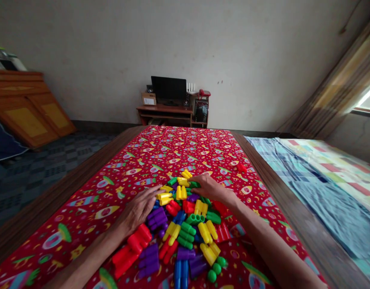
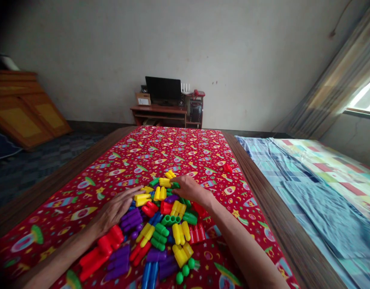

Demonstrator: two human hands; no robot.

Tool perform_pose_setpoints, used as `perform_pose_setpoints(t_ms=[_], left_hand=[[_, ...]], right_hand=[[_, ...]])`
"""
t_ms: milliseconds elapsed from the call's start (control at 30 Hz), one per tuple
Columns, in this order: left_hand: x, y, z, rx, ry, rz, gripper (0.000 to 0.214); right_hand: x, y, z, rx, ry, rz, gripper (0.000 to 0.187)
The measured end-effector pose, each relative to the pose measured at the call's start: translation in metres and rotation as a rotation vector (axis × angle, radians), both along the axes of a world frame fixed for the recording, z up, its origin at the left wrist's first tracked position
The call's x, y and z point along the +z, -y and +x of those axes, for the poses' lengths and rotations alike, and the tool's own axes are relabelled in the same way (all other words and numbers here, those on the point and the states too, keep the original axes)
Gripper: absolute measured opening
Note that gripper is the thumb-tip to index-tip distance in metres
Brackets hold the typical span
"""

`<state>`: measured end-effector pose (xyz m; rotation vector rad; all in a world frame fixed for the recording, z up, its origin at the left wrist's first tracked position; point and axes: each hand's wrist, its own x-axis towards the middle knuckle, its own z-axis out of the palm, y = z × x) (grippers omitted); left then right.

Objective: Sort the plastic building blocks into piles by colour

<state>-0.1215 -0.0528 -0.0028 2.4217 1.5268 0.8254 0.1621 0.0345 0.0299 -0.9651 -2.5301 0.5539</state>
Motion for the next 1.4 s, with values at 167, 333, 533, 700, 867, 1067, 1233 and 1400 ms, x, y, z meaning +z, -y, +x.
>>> perform_pose_setpoints(t_ms=[167, 333, 533, 700, 867, 1067, 1233, 1400], left_hand=[[0.001, 0.001, 0.0, -0.009, 0.009, -0.017, 0.052], [-0.002, -0.001, -0.001, -0.014, 0.0, -0.009, 0.054], [0.0, 0.0, 0.0, 0.007, -0.004, -0.025, 0.054], [0.001, 0.001, 0.0, 0.0, 0.001, -0.025, 0.054], [0.001, 0.0, 0.0, -0.002, 0.001, -0.008, 0.055], [0.0, 0.0, 0.0, 0.005, -0.003, -0.008, 0.055], [0.0, 0.0, 0.0, 0.003, -0.005, -0.02, 0.056], [0.001, 0.0, 0.0, -0.001, -0.011, -0.011, 0.055]], right_hand=[[0.008, -0.013, 0.019, -0.239, -0.075, 0.065, 0.014], [0.017, -0.034, 0.056, -0.463, -0.109, 0.1, 0.013], [0.022, -0.034, 0.063, -0.368, -0.156, -0.048, 0.025], [0.014, -0.036, 0.056, -0.446, -0.167, -0.019, 0.016], [-0.005, -0.039, 0.059, -0.594, -0.213, -0.075, 0.018], [0.012, -0.026, 0.06, -0.728, -0.028, 0.222, 0.023], [0.04, -0.004, 0.039, -0.248, 0.319, -0.037, 0.018], [0.036, 0.01, 0.02, -0.024, 0.339, -0.15, 0.025]])
